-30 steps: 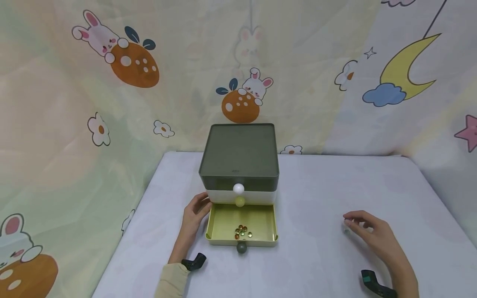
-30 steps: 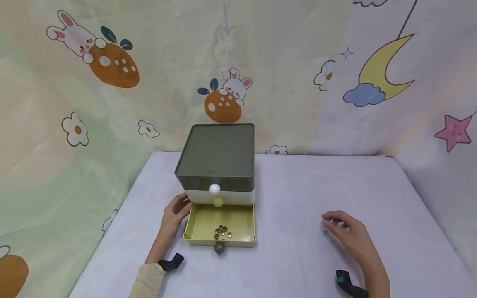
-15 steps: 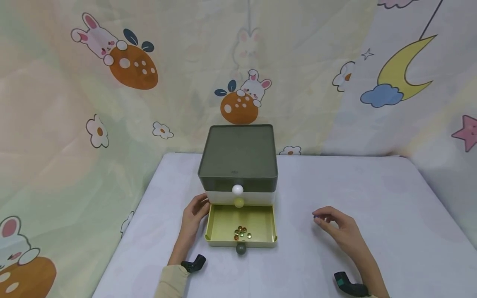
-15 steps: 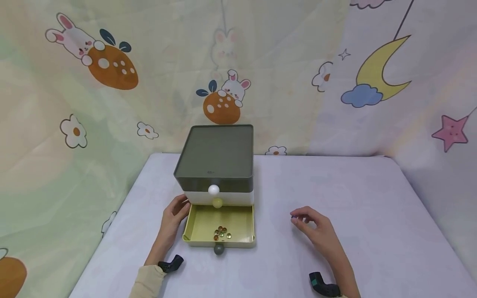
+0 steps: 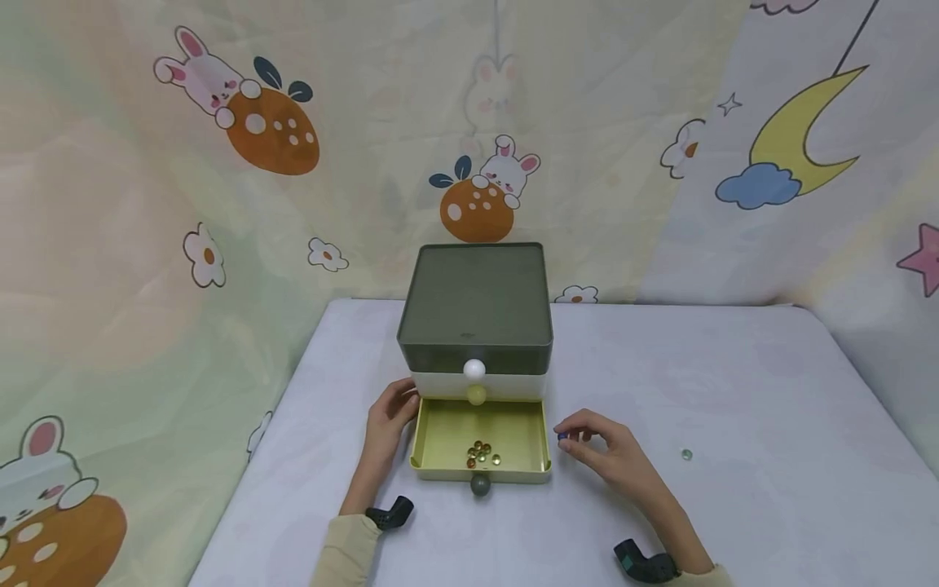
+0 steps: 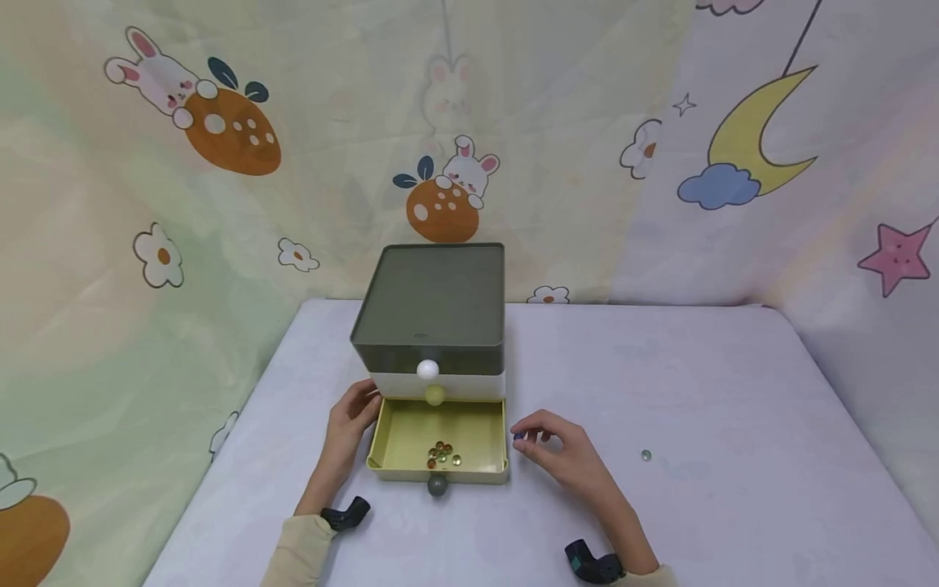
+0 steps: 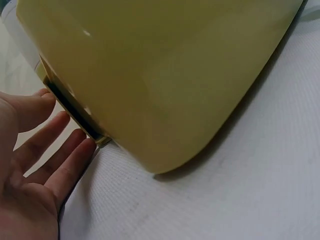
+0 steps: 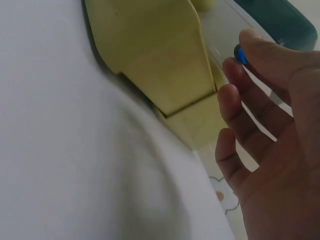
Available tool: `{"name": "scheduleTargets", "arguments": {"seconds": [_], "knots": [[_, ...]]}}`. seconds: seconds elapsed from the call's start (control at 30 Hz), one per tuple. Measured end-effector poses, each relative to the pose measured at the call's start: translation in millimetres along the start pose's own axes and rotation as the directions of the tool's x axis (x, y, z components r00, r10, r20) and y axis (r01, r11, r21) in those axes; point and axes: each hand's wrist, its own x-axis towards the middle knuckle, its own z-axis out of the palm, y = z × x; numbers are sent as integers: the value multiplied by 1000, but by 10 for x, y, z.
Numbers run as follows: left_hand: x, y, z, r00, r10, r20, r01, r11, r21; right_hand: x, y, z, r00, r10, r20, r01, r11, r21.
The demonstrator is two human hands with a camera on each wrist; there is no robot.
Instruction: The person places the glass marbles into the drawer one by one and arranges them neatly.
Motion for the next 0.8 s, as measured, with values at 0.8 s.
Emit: {"name": "scheduleTargets", "arguments": {"seconds": [0.8], "knots": [[-23, 20, 0, 998, 35, 52, -37, 998, 48, 404, -248, 500, 991, -115, 68, 130, 947, -295]]}}
